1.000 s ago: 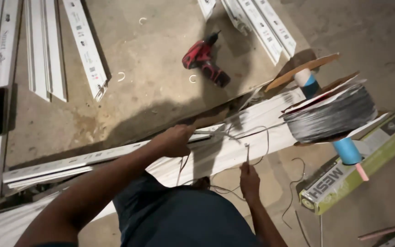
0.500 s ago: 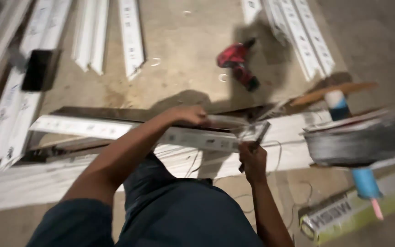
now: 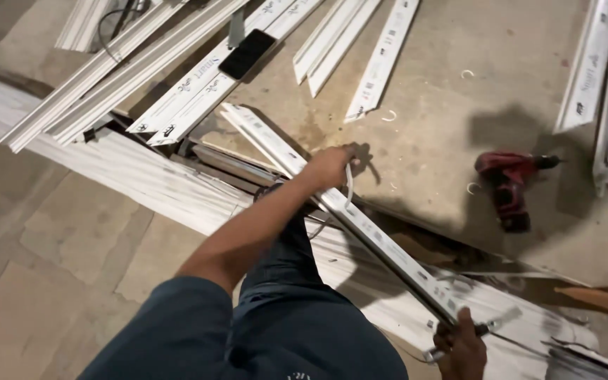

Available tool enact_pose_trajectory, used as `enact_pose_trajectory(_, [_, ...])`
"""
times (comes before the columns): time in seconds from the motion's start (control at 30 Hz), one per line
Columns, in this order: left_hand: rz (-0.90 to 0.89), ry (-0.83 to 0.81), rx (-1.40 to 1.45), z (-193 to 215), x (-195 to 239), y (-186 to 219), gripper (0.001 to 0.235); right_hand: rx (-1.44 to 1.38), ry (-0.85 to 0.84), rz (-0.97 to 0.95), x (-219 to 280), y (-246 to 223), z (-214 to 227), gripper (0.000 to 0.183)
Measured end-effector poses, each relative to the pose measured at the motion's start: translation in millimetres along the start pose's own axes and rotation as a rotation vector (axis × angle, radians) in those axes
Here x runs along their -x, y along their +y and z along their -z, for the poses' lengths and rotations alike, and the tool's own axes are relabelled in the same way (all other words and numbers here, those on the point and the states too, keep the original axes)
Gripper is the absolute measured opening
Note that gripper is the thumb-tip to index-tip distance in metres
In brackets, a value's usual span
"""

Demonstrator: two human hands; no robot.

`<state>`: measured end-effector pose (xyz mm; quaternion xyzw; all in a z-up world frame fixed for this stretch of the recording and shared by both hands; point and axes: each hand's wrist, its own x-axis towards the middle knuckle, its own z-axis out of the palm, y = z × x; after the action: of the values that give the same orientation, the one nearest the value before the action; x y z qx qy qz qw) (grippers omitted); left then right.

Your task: Insert rubber gaskets into white UPVC window frame profiles and prepare them for assembly.

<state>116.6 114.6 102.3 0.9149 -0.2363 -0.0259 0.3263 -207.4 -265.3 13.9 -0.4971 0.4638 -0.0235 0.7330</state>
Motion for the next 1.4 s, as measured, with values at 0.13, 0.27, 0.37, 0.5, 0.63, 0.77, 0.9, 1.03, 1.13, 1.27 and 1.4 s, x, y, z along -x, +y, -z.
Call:
enact_pose_trajectory(0.13, [0.086, 0.332, -0.255, -18.6, 27.1, 10.0, 0.04, 0.043, -0.118, -0.234, -73.3, 42.3, 100.3, 0.06])
enact_pose_trajectory(0.27, [0.263, 0.293, -0.27, -4.5, 65.3, 52.4, 0.041, -0.003, -0.207, -0.341, -113.9, 74.9, 155.8, 0.069])
enact_pose_trajectory(0.37, [0.245, 0.301, -0.265, 2.8, 82.2, 66.1, 0.041, 0.095, 0.031, -0.294, -53.2, 38.1, 107.0, 0.058])
enact_pose_trajectory(0.5, [-0.089, 0.359, 0.034, -4.3, 96.3, 52.2, 0.04, 0.173, 0.189, -0.275, -2.3, 0.2, 68.3, 0.059])
enact_pose_trajectory(0.63, [-0.199, 0.472, -0.008, 7.2, 113.9, 62.8, 0.055, 0.227, 0.115, -0.259, 8.6, -8.1, 61.4, 0.059])
enact_pose_trajectory(0.77, [0.253, 0.396, 0.056, 8.5, 114.5, 88.7, 0.037, 0.17, 0.08, -0.185, 1.6, 0.0, 66.8, 0.059])
enact_pose_trajectory(0.9, [0.279, 0.558, 0.294, -19.5, 109.4, 79.2, 0.048, 0.208, 0.023, -0.28, -2.8, 3.4, 71.3, 0.063])
enact_pose_trajectory(1.03, [0.212, 0.721, 0.392, -32.0, 105.6, 72.8, 0.041, 0.255, 0.049, -0.269, 25.9, -9.1, 44.9, 0.061])
enact_pose_trajectory(1.13, [0.376, 0.629, 0.612, -14.6, 106.2, 85.4, 0.04, 0.257, 0.078, -0.275, 15.8, -0.4, 57.0, 0.061])
enact_pose_trajectory(1.27, [0.542, 0.516, 0.808, -13.4, 100.4, 81.1, 0.035, 0.199, 0.052, -0.238, -5.5, 24.6, 75.1, 0.057])
enact_pose_trajectory(1.4, [0.275, 0.651, 0.49, -36.3, 99.1, 45.1, 0.036, 0.036, 0.024, -0.073, 28.2, 13.4, 53.2, 0.043])
